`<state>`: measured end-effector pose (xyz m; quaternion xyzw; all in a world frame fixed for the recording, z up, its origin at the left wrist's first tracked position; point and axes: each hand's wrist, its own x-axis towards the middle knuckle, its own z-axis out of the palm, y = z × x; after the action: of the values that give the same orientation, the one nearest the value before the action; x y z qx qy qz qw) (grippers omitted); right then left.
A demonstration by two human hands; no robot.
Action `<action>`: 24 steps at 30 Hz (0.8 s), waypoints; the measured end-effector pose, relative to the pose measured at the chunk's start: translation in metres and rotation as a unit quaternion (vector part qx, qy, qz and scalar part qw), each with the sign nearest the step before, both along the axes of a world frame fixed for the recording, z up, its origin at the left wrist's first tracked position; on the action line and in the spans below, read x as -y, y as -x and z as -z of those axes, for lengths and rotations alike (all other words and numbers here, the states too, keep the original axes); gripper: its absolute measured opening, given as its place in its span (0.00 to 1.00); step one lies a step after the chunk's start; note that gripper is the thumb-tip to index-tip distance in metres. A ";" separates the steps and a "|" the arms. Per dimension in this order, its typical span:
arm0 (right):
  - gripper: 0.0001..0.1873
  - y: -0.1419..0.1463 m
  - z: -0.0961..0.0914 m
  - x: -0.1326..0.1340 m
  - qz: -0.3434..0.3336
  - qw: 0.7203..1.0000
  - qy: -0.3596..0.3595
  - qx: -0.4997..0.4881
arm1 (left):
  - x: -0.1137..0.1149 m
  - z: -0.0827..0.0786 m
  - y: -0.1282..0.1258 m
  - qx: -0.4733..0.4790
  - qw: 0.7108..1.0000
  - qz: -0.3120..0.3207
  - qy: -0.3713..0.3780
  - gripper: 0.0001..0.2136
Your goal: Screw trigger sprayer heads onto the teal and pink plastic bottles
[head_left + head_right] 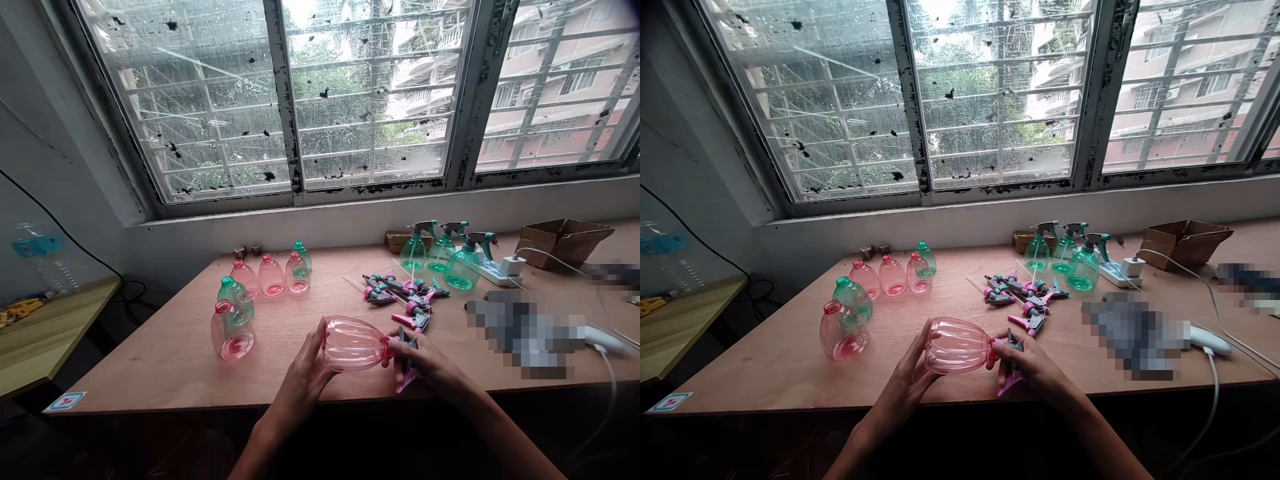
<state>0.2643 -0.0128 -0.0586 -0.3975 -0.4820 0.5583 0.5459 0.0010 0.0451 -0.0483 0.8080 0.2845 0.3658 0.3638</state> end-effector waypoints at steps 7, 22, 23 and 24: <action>0.20 0.001 -0.005 0.001 -0.003 1.000 0.003 0.003 | -0.001 0.000 0.001 -0.019 0.999 -0.009 0.037 0.42; 0.17 0.000 -0.004 0.001 -0.011 1.000 -0.012 0.001 | -0.002 -0.001 0.003 -0.015 1.000 0.007 0.025 0.40; 0.17 -0.001 -0.005 0.001 -0.010 1.000 -0.010 0.000 | -0.003 0.000 0.003 -0.016 1.000 0.006 0.015 0.39; 0.17 -0.001 -0.004 0.001 -0.008 1.000 -0.008 -0.001 | -0.003 0.000 0.003 -0.014 1.000 0.006 0.008 0.38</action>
<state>0.2655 -0.0137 -0.0542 -0.3884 -0.4890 0.5594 0.5451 -0.0025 0.0478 -0.0483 0.8119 0.2880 0.3498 0.3682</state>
